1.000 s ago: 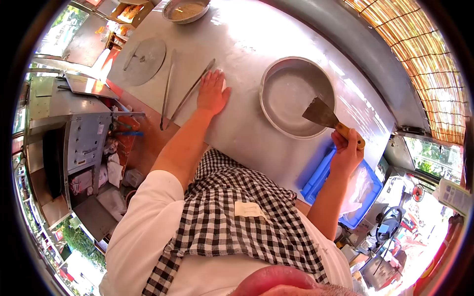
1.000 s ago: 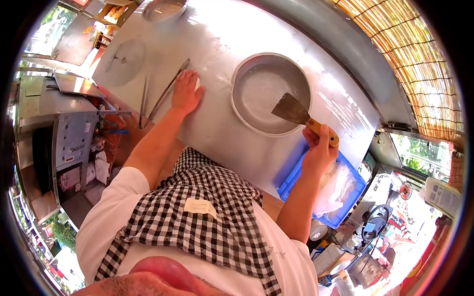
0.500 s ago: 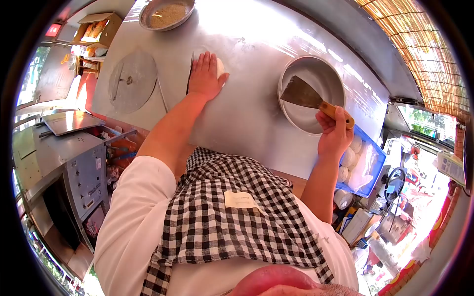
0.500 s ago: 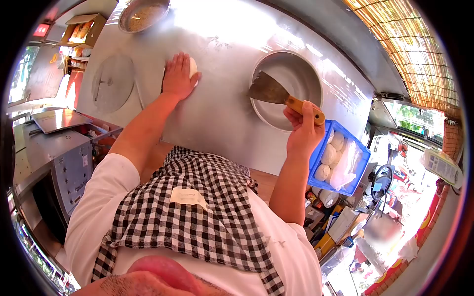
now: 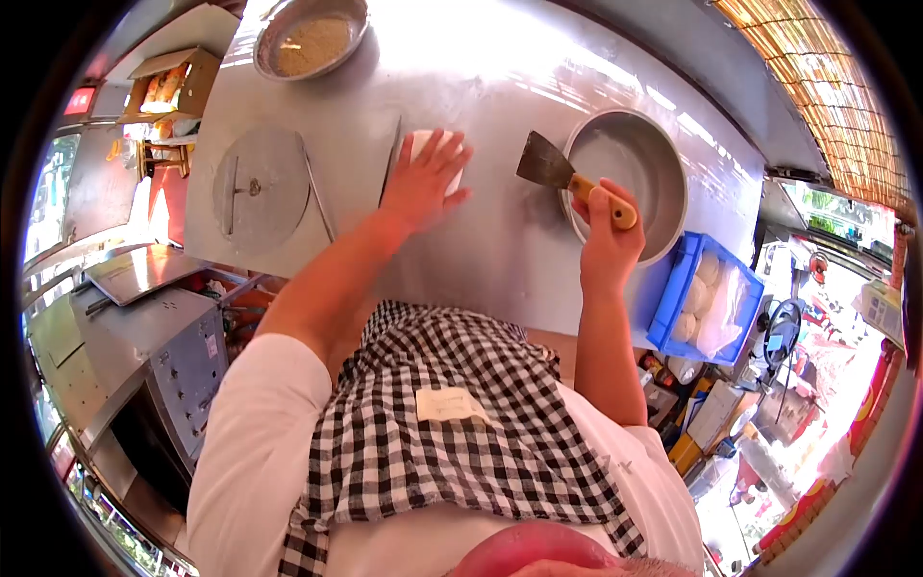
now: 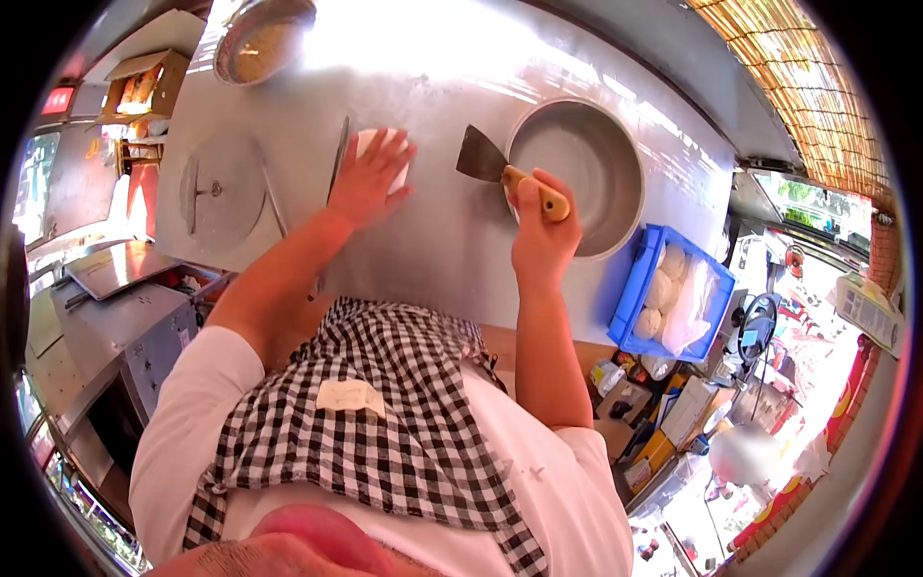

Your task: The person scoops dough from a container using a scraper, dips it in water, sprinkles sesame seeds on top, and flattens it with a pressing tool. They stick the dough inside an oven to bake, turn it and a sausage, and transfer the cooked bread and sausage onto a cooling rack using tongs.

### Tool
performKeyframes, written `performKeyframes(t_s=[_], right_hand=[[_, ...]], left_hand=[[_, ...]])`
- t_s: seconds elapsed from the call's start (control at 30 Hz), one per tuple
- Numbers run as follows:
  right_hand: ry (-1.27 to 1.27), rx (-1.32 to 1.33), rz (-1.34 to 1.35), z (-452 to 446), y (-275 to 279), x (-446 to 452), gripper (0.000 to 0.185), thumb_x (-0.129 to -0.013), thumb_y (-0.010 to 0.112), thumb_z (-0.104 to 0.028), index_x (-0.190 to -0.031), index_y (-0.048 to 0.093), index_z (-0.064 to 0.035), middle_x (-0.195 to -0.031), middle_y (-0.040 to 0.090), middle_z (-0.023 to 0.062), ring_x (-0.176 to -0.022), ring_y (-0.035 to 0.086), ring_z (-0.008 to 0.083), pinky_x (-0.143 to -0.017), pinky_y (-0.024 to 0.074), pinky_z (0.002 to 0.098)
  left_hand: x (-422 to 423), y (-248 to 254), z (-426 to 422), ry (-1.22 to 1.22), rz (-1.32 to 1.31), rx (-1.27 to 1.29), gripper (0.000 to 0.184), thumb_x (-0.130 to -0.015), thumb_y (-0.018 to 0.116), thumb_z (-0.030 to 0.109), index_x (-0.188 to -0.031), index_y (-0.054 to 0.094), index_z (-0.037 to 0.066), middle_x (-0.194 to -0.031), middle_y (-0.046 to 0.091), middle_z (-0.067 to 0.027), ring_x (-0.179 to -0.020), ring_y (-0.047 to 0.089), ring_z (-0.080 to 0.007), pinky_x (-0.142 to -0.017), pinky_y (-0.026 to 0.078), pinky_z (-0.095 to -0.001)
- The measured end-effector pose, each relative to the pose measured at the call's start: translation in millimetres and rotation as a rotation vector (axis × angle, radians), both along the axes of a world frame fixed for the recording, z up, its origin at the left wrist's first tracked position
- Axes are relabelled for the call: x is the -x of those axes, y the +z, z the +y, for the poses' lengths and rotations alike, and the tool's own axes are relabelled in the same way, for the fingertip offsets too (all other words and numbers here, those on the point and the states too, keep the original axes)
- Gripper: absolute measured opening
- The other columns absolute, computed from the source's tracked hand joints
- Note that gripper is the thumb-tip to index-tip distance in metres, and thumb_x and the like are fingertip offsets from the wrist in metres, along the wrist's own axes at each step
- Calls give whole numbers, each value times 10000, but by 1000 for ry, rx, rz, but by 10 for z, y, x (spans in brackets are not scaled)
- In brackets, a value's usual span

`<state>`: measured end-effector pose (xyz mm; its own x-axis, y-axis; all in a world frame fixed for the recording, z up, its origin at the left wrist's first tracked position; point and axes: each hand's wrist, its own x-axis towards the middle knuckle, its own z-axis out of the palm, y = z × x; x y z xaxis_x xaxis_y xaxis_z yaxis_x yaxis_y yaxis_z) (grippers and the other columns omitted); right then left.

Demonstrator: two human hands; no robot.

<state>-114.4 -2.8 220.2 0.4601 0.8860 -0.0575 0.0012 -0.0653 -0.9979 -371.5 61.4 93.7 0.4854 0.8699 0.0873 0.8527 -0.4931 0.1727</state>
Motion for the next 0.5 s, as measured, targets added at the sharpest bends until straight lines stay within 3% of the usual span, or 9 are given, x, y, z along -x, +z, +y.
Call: performKeyframes(t_s=[0.03,0.13,0.2,0.33,0.37,0.5], right_hand=[[56,-11,0,31,-127,25,302,-965,726,-146,-1196,638,27,-1048,689,115,-977,683,204,-878,571,321],[200,-134,-474,123,-335,152,303,-935,736,-108,-1216,654,-32,-1131,663,115,-1041,656,251,-925,539,355],[331,-229,-625,268,-424,261,348,-915,708,-39,-1257,644,-48,-1185,636,122,-1092,639,282,-936,530,379],[549,-137,-830,164,-732,261,490,-830,682,39,-1304,633,-74,-1310,561,148,-1165,588,372,-971,518,430],[622,-92,-873,164,-839,263,562,-800,703,9,-1346,598,-74,-1342,533,159,-1216,559,381,-1000,502,456],[752,26,-1015,71,-956,211,628,-824,750,-122,-1409,531,-51,-1408,501,176,-1374,443,387,-1130,404,471]], left_hand=[[-6,-30,-27,-30,31,6,679,-994,530,517,-1584,358,228,-1679,264,-29,-1554,200,-324,-1226,138,-635],[-44,-116,-303,-68,26,39,715,-957,580,537,-1577,374,246,-1667,294,-14,-1560,201,-283,-1225,127,-644],[-43,-248,-278,-97,-8,32,726,-949,592,537,-1578,372,249,-1666,299,-12,-1561,203,-274,-1227,114,-646],[-6,31,-158,-138,-33,220,668,-996,563,390,-1595,338,200,-1671,285,-44,-1559,213,-274,-1261,105,-557],[35,80,-121,-63,-206,183,585,-993,585,299,-1535,433,137,-1621,378,-84,-1509,326,-281,-1243,235,-479],[501,393,-187,250,-442,-73,445,-967,637,215,-1388,567,87,-1427,562,-119,-1310,532,-311,-1093,428,-424]])
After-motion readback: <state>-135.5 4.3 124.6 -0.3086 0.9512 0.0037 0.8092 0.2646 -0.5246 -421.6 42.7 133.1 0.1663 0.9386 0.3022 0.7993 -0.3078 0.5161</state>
